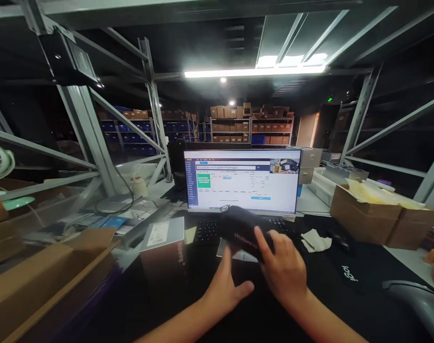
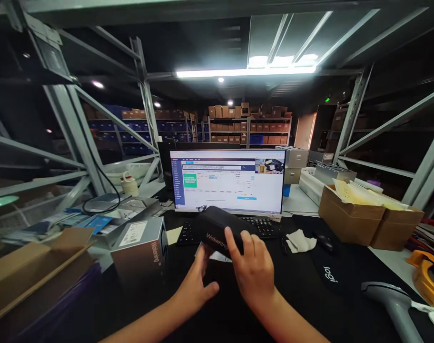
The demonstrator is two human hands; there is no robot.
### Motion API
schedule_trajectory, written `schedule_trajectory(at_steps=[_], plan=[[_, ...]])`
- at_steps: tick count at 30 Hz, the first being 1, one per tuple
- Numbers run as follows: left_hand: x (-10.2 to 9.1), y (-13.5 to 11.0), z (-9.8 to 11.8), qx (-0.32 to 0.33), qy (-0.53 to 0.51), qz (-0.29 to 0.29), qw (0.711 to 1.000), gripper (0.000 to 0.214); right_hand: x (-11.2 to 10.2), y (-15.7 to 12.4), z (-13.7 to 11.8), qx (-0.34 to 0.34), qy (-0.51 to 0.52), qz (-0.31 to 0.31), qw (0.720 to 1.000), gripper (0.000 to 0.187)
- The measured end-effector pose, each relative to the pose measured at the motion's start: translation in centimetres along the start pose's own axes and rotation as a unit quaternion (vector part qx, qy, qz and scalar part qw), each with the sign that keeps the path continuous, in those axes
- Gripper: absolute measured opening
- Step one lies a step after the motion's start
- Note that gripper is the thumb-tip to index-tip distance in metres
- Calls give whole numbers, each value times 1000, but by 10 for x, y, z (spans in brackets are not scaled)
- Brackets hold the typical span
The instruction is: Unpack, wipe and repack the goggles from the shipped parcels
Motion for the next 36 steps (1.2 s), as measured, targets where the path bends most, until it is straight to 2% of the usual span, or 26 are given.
schedule_trajectory(at_steps=[1, 3, 5, 7, 9, 10, 12, 15, 17, 19, 21, 23, 26, 30, 32, 34, 36], plan=[[3, 0, 6, -26, -106, 9, 994, 108, -2, -4, -12, -15, 12, 18, 1000, 55], [1, 2, 15, -92, -249, 54, 963, 95, -9, -11, -36, -53, 62, 45, 996, 46], [-9, 4, 20, -154, -286, 107, 940, 81, -18, -14, -53, -97, 151, 33, 983, 42], [-23, 6, 23, -173, -240, 137, 945, 81, -25, -11, -56, -114, 274, -26, 955, 41], [-35, 5, 28, -147, -135, 122, 972, 91, -33, -2, -40, -78, 366, -58, 926, 42], [-38, 4, 32, -123, -71, 93, 985, 96, -37, 3, -27, -50, 380, -54, 922, 43], [-38, -1, 41, -65, 50, 14, 997, 103, -42, 12, -1, -19, 350, -41, 936, 49], [-36, -11, 54, 0, 160, -69, 985, 108, -37, 18, 16, -78, 304, -120, 942, 46], [-40, -15, 56, -2, 195, -73, 978, 110, -33, 16, 18, -117, 277, -134, 944, 36], [-44, -17, 55, -28, 215, -62, 974, 109, -31, 13, 16, -126, 230, -104, 959, 25], [-49, -16, 51, -59, 220, -32, 973, 107, -28, 11, 13, -105, 212, -105, 966, 25], [-53, -15, 49, -81, 211, 2, 974, 105, -26, 9, 10, -68, 236, -144, 959, 31], [-51, -9, 47, -99, 174, 29, 979, 101, -29, 4, 2, -56, 279, -195, 939, 35], [-46, 7, 49, -121, 73, 60, 988, 101, -35, -13, -27, -121, 254, -193, 940, 35], [-43, 19, 53, -109, -24, 95, 989, 88, -34, -25, -47, -155, 225, -194, 942, 33], [-39, 29, 56, -112, -140, 146, 973, 68, -29, -35, -64, -161, 169, -206, 950, 34], [-32, 37, 55, -163, -261, 184, 933, 52, -23, -39, -74, -139, 88, -205, 965, 39]])
Point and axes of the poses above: each hand's wrist, its own y-axis towards the middle knuckle, its own x-axis out of the palm, z = x × y, the point moved 5 cm from there along y, towards the middle knuckle, and after that the axes turned 4 degrees about y, right-handed, at the moved point
